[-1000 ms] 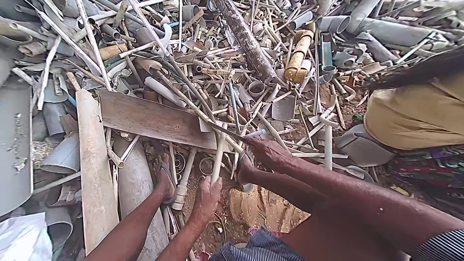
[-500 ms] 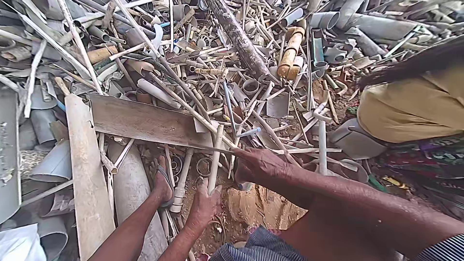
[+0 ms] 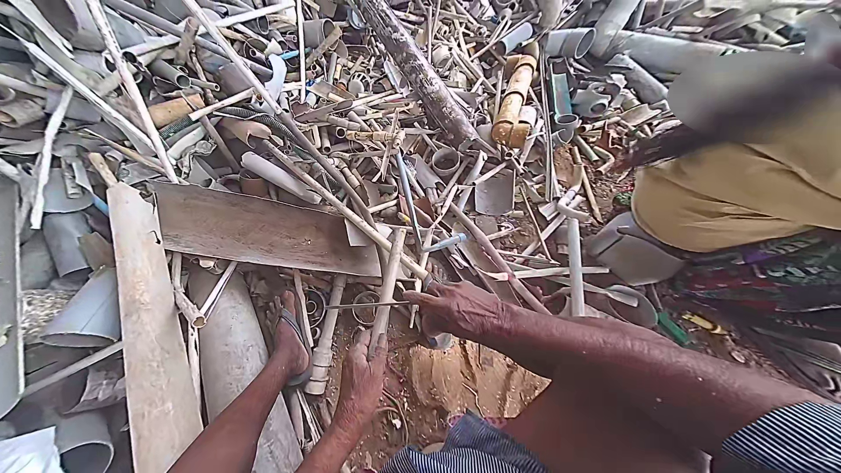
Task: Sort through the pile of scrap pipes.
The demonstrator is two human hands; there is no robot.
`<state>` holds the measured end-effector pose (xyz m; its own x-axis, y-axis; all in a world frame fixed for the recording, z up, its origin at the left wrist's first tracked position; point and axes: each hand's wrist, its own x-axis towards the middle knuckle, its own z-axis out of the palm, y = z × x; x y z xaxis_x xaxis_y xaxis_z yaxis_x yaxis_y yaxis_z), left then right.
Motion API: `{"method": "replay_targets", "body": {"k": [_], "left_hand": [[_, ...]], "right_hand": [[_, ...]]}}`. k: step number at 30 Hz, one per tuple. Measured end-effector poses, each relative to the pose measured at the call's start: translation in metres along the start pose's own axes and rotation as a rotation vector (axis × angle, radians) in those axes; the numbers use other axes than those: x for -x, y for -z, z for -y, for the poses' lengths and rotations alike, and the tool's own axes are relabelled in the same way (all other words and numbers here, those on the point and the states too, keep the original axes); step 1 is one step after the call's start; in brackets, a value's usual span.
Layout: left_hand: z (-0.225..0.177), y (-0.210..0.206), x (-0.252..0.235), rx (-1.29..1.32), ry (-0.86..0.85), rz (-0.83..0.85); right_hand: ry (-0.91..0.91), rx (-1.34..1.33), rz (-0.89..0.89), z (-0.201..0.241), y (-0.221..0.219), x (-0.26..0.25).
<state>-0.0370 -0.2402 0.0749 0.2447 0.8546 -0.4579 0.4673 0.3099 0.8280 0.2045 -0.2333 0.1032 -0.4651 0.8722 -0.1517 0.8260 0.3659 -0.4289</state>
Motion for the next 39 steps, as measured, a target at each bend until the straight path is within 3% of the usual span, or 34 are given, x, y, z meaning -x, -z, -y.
{"method": "replay_targets", "body": {"k": [2, 4, 6, 9, 15, 17, 21, 22, 25, 30, 32, 35, 39], "left_hand": [[0.003, -0.001, 0.001, 0.061, -0.018, -0.029], [0.006, 0.0, -0.001, 0.104, 0.011, -0.028], [0.006, 0.002, -0.002, 0.117, 0.025, -0.021], [0.0, 0.001, 0.0, 0.181, 0.079, -0.018], [-0.012, 0.002, 0.007, 0.126, 0.109, 0.111], [-0.013, 0.002, 0.008, 0.088, 0.116, 0.121], [-0.003, 0.003, 0.0, -0.006, 0.168, 0.111], [-0.001, 0.004, -0.001, -0.041, 0.16, 0.103], [-0.001, 0.007, -0.002, -0.069, 0.164, 0.126], [-0.007, 0.005, 0.004, -0.018, 0.126, 0.178], [-0.006, 0.003, 0.006, 0.031, 0.135, 0.169], [-0.004, 0.003, 0.006, 0.125, 0.16, 0.184], [-0.003, 0.002, 0.01, 0.352, 0.127, 0.227]], "right_hand": [[-0.117, -0.018, -0.006, -0.017, 0.009, -0.008], [-0.407, -0.066, -0.051, -0.047, 0.025, -0.017], [-0.558, -0.135, -0.156, -0.067, 0.035, -0.014], [-0.404, -0.146, -0.241, -0.052, 0.028, 0.002], [0.136, 0.041, 0.035, -0.002, 0.0, 0.0], [0.092, 0.033, 0.026, -0.011, 0.0, -0.004], [-0.444, -0.053, 0.011, -0.06, 0.024, -0.014], [-0.503, -0.082, -0.036, -0.066, 0.029, -0.012], [-0.421, -0.107, -0.098, -0.052, 0.025, -0.001], [0.044, 0.055, 0.024, -0.005, -0.004, 0.001], [-0.071, 0.031, 0.061, -0.008, -0.002, -0.005], [-0.416, -0.034, 0.092, -0.031, 0.019, -0.016], [-0.427, -0.059, -0.016, -0.026, 0.013, -0.006]]}}
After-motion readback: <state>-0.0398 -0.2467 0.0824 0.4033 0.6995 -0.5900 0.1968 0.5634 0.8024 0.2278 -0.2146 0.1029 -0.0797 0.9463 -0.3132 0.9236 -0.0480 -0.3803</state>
